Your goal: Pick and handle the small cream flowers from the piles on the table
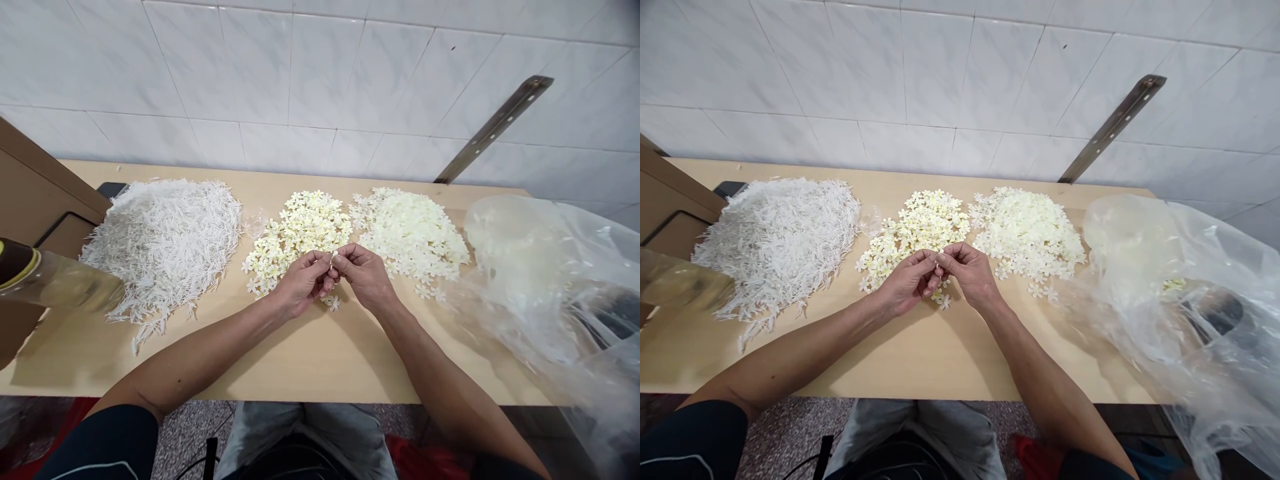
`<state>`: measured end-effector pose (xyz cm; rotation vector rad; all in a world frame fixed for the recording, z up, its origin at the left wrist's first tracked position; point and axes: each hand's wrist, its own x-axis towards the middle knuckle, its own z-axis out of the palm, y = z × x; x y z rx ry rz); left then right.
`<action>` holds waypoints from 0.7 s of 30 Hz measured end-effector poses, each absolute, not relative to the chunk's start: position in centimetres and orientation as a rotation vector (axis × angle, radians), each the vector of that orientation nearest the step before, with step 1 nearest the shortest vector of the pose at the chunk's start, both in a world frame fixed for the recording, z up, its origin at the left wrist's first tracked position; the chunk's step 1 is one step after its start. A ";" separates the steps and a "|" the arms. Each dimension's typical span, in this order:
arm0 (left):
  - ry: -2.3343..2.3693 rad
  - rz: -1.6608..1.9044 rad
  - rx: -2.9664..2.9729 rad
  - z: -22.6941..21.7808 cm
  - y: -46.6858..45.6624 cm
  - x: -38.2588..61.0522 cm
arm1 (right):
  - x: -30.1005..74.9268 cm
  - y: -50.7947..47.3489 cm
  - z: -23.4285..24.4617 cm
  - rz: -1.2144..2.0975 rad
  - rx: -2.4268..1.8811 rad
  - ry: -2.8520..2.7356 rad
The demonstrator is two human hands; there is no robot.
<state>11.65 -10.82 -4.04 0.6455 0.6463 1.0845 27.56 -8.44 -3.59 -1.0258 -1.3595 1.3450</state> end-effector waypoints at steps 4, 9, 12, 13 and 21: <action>0.714 1.094 0.680 -3.8 -11.1 11.7 | 27.6 -8.6 -3.1 1.250 -1.080 -1.401; 0.708 1.082 0.692 -4.0 -10.8 11.6 | 27.6 -8.8 -2.8 1.267 -1.074 -1.421; 0.687 1.069 0.672 -4.3 -10.5 11.5 | 27.5 -8.9 -3.0 1.362 -0.999 -1.404; 0.680 1.069 0.665 -4.4 -10.4 11.5 | 27.5 -8.9 -3.1 1.373 -0.984 -1.401; 0.650 1.104 0.610 -4.9 -9.7 11.2 | 27.7 -8.9 -3.4 1.250 -1.023 -1.410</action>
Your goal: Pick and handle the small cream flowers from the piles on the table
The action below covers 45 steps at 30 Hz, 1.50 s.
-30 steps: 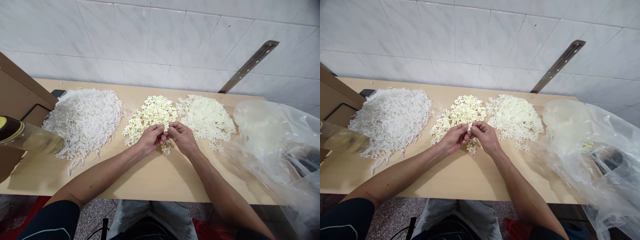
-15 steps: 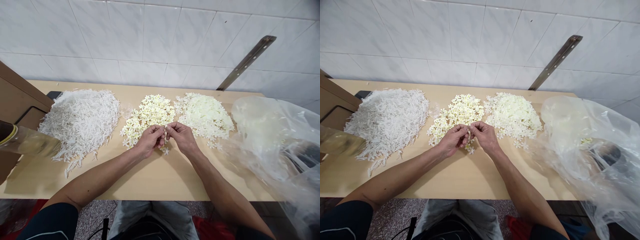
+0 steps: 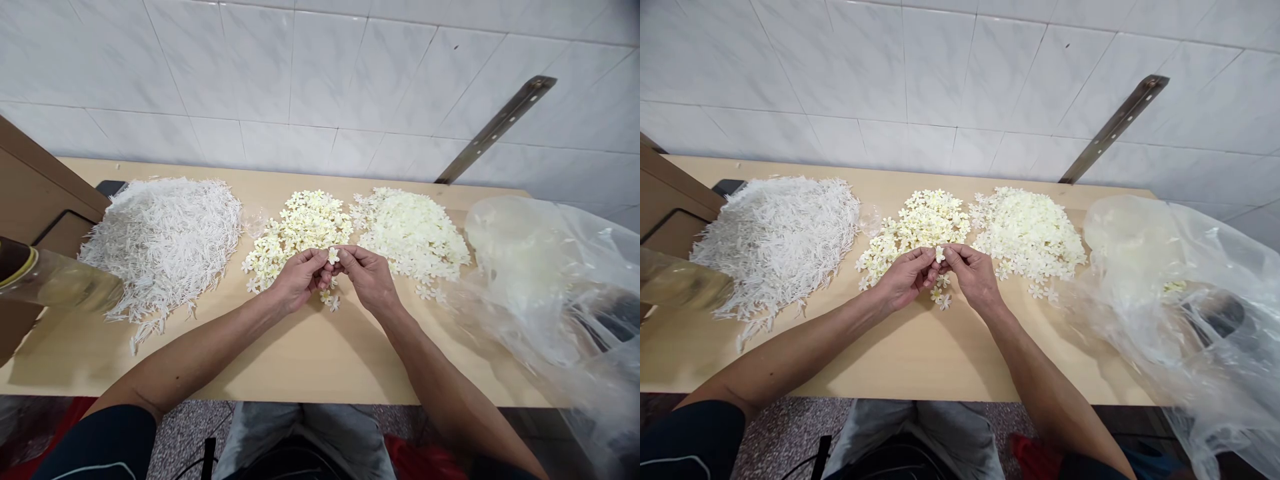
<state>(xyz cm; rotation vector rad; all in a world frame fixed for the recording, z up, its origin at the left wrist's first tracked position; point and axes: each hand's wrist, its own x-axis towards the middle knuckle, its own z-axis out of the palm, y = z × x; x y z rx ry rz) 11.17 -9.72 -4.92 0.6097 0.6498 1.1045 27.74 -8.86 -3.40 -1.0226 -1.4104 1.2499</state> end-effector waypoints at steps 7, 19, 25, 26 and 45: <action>0.660 1.085 0.590 -4.2 -9.8 11.2 | 27.4 -8.9 -3.3 1.218 -1.022 -1.330; 0.644 1.093 0.608 -4.5 -9.9 11.2 | 27.6 -8.6 -3.7 1.209 -1.017 -1.394; 0.847 1.204 0.720 -4.1 -10.2 11.2 | 27.8 -8.4 -3.8 1.038 -1.164 -1.524; 0.871 1.215 0.758 -4.0 -10.1 11.1 | 27.8 -8.4 -3.7 1.001 -1.183 -1.544; 0.883 1.181 0.947 -3.7 -9.8 10.7 | 28.2 -9.1 -3.3 0.636 -1.252 -1.785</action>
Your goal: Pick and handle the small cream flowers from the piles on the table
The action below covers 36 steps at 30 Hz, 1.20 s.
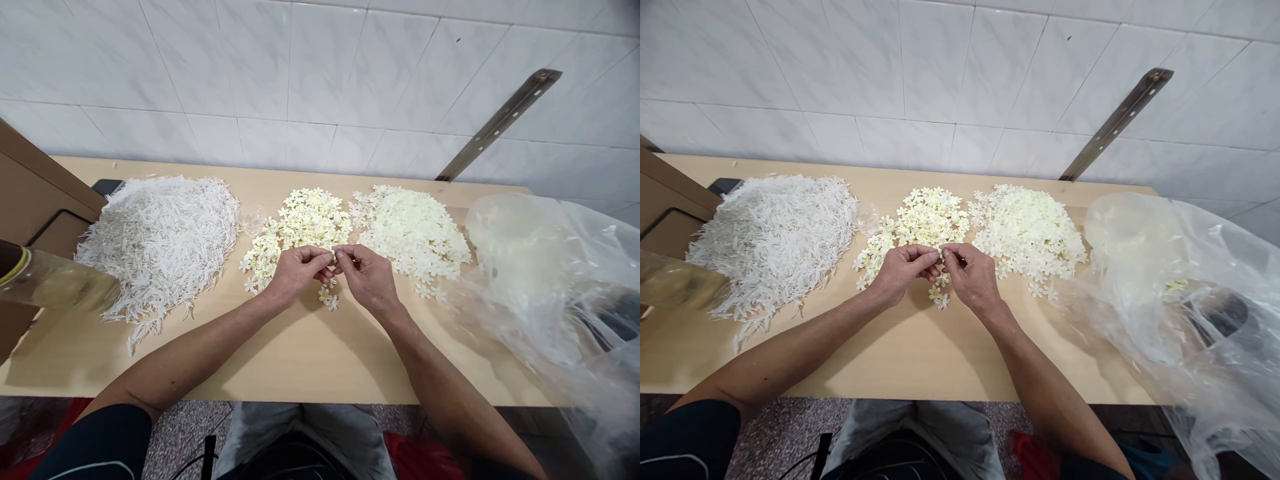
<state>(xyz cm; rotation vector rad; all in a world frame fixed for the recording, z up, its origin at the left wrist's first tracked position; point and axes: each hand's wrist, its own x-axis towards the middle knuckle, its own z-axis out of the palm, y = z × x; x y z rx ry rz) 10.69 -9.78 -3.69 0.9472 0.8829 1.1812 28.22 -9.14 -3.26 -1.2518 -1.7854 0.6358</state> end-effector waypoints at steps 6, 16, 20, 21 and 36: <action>0.908 1.183 0.951 -3.4 -10.0 10.6 | 28.3 -9.2 -3.4 0.499 -1.278 -1.853; 0.867 1.210 0.978 -3.4 -10.0 10.7 | 28.2 -9.3 -3.3 0.777 -1.220 -1.690; 0.856 1.201 0.989 -3.6 -9.9 10.6 | 28.2 -9.2 -2.8 0.937 -1.194 -1.587; 0.855 1.192 0.996 -3.6 -9.9 10.5 | 28.2 -9.2 -2.7 0.958 -1.198 -1.571; 0.857 1.200 1.088 -3.6 -9.9 10.5 | 27.9 -9.5 -2.6 0.921 -1.238 -1.567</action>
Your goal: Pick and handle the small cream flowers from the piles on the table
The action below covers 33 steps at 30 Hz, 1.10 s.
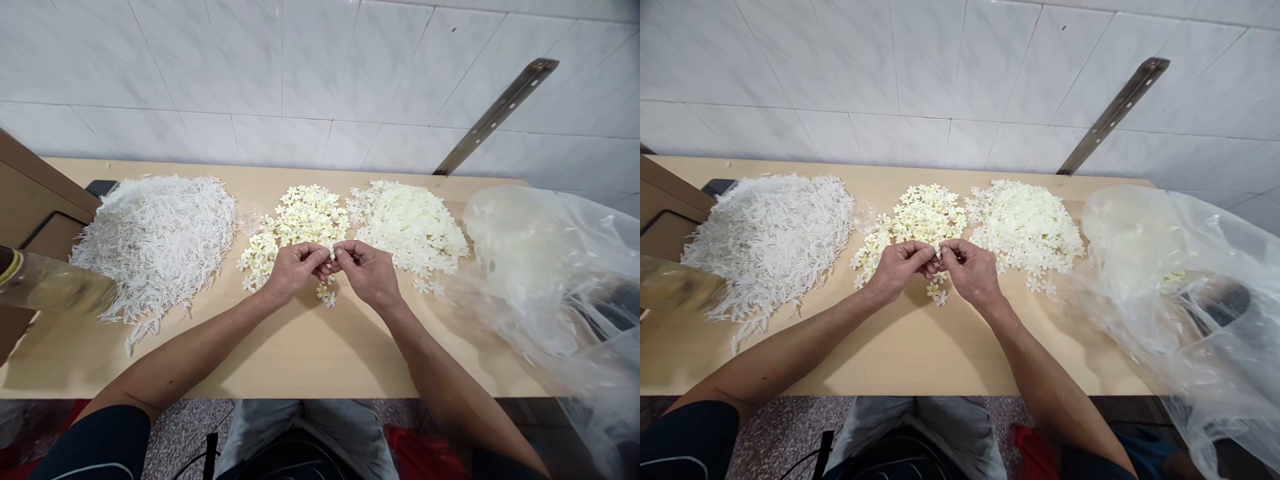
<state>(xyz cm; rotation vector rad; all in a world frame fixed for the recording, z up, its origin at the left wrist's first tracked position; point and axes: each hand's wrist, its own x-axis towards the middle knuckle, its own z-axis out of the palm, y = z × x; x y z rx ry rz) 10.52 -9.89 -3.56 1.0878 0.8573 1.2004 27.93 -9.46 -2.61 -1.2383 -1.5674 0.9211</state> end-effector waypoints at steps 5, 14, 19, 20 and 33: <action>0.841 1.207 1.144 -3.7 -9.8 10.4 | 28.0 -9.3 -2.5 0.930 -1.263 -1.534; 0.852 1.201 1.158 -3.5 -9.7 10.3 | 27.7 -9.2 -2.4 1.028 -1.239 -1.455; 0.830 1.193 1.162 -3.6 -9.5 10.2 | 27.8 -8.9 -2.6 1.087 -1.232 -1.413; 0.831 1.193 1.164 -3.6 -9.5 10.1 | 27.8 -8.9 -2.6 1.094 -1.227 -1.407; 1.013 1.238 1.252 -3.9 -9.5 10.1 | 27.9 -9.3 -2.4 1.152 -1.184 -1.504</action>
